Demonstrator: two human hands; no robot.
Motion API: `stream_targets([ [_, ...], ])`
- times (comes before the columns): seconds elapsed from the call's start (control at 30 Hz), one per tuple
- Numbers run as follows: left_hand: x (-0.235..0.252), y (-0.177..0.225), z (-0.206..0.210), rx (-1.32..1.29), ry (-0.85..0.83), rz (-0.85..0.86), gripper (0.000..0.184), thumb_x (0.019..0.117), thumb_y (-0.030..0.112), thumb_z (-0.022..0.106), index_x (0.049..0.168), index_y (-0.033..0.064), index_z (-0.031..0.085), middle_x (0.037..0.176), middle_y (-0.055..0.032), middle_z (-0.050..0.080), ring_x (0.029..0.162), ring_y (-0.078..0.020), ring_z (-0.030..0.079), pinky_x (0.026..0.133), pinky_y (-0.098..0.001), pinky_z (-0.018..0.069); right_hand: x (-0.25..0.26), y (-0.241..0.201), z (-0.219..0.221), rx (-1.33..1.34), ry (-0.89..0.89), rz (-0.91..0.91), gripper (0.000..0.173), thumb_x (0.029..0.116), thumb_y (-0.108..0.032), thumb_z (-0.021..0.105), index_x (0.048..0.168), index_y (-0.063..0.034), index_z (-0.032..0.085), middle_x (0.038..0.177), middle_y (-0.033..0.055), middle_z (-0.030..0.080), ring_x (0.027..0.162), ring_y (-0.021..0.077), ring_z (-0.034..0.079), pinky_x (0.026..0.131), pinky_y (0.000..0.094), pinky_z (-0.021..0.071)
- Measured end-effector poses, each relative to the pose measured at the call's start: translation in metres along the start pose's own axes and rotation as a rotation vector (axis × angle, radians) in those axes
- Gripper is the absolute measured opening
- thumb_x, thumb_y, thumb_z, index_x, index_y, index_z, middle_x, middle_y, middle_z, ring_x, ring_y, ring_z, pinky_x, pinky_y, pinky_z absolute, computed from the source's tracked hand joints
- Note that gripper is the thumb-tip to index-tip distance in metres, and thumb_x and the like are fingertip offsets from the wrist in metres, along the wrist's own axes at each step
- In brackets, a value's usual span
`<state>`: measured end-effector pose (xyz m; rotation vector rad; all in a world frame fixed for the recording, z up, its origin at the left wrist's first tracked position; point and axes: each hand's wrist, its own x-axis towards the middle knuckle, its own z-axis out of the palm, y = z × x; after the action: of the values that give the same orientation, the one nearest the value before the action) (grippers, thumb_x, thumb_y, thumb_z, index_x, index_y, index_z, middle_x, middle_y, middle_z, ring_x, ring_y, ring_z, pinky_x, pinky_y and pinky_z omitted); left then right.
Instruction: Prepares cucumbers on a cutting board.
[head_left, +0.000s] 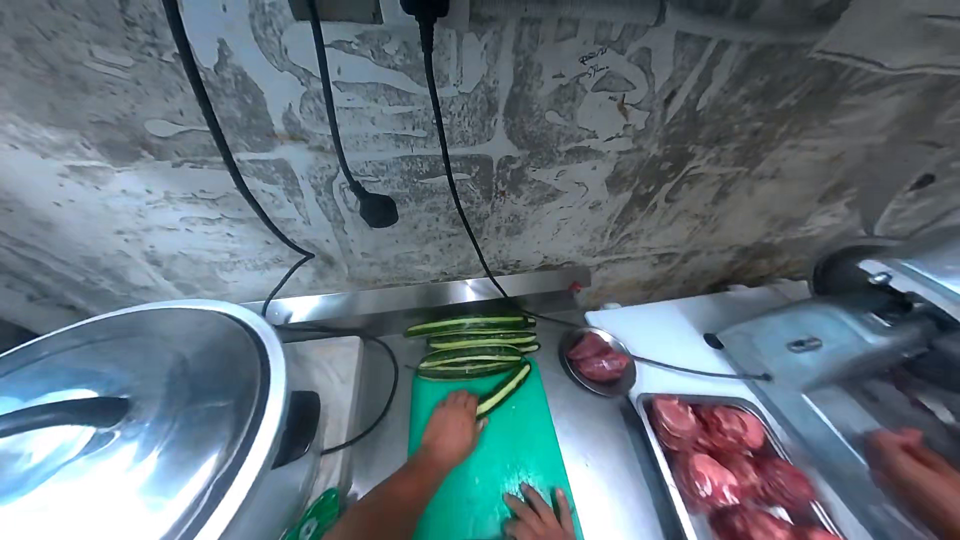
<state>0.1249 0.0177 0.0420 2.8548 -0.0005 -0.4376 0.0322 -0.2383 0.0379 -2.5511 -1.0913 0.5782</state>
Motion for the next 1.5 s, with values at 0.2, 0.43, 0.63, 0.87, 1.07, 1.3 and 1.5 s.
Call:
stream_targets([
  [0.2,-0.08,-0.026,-0.003,-0.348,0.04,-0.215,0.066,0.1017,0.062,0.04,0.134,0.0077,0.06,0.108,-0.0161,0.073,0.1,-0.0332,0.072,0.09,-0.0544,0.0569,-0.007,0.014,-0.018,0.069,0.185,0.12,0.037,0.0931,-0.026,0.065,0.127,-0.0132,0.068,0.125,0.0112,0.07,0.129,0.0366,0.058,0.118,0.0747,0.0162],
  [0.43,-0.165,-0.032,-0.019,-0.481,0.246,-0.1,0.064,0.0997,0.064,0.044,0.121,0.0083,0.068,0.088,-0.012,0.073,0.08,-0.0278,0.072,0.077,-0.053,0.059,0.077,0.027,-0.07,0.221,0.376,0.223,0.04,0.0944,-0.031,0.065,0.131,-0.0152,0.066,0.137,0.0078,0.064,0.138,0.0316,0.051,0.12,0.0705,0.0177],
  [0.63,-0.18,-0.017,0.036,-0.129,0.234,0.261,0.063,0.0989,0.066,0.047,0.112,0.0088,0.071,0.101,-0.0098,0.075,0.097,-0.0254,0.073,0.087,-0.0451,0.0604,0.074,-0.007,-0.089,0.525,0.231,0.174,0.053,0.1051,-0.045,0.045,0.144,-0.0115,0.057,0.149,0.0086,0.056,0.141,0.0197,0.049,0.119,0.0424,0.0404],
  [0.87,-0.176,0.014,0.086,-0.002,0.27,0.175,0.068,0.1043,0.063,0.025,0.14,0.0171,0.061,0.157,-0.0033,0.048,0.149,-0.0291,0.04,0.118,-0.0619,0.0319,-0.007,-0.02,0.031,-0.178,0.216,0.126,0.058,0.107,-0.052,0.025,0.147,-0.026,0.057,0.162,-0.0059,0.044,0.154,0.0259,0.032,0.122,0.0654,0.0207],
  [1.07,-0.1,0.021,0.047,0.045,0.257,-0.232,0.072,0.1033,0.061,0.026,0.159,0.0175,0.038,0.17,-0.0206,0.015,0.155,-0.0488,0.01,0.117,-0.0772,0.0097,0.076,-0.015,-0.025,-0.126,0.09,0.509,0.072,0.1024,-0.064,0.021,0.164,-0.0276,0.026,0.174,0.0027,0.01,0.16,0.0323,0.001,0.119,0.0747,-0.0009],
  [1.3,-0.163,0.027,0.09,0.086,0.416,0.001,0.077,0.098,0.072,0.022,0.154,0.0252,0.047,0.163,-0.0176,0.036,0.151,-0.0459,0.029,0.116,-0.0736,0.0225,0.005,-0.024,0.025,-0.222,0.243,0.221,0.065,0.1022,-0.064,0.024,0.155,-0.0325,0.045,0.166,-0.0044,0.035,0.156,0.0336,0.023,0.114,0.0799,0.015],
  [1.5,-0.067,0.014,0.046,0.034,0.282,-0.305,0.084,0.0996,0.069,0.021,0.165,0.0161,0.021,0.17,-0.0239,0.002,0.156,-0.0481,0.0,0.12,-0.0727,0.0068,0.107,-0.008,-0.03,-0.143,0.15,0.5,0.073,0.1024,-0.062,0.024,0.166,-0.0259,0.019,0.174,0.0076,0.001,0.159,0.0367,-0.004,0.118,0.0755,0.0011],
])
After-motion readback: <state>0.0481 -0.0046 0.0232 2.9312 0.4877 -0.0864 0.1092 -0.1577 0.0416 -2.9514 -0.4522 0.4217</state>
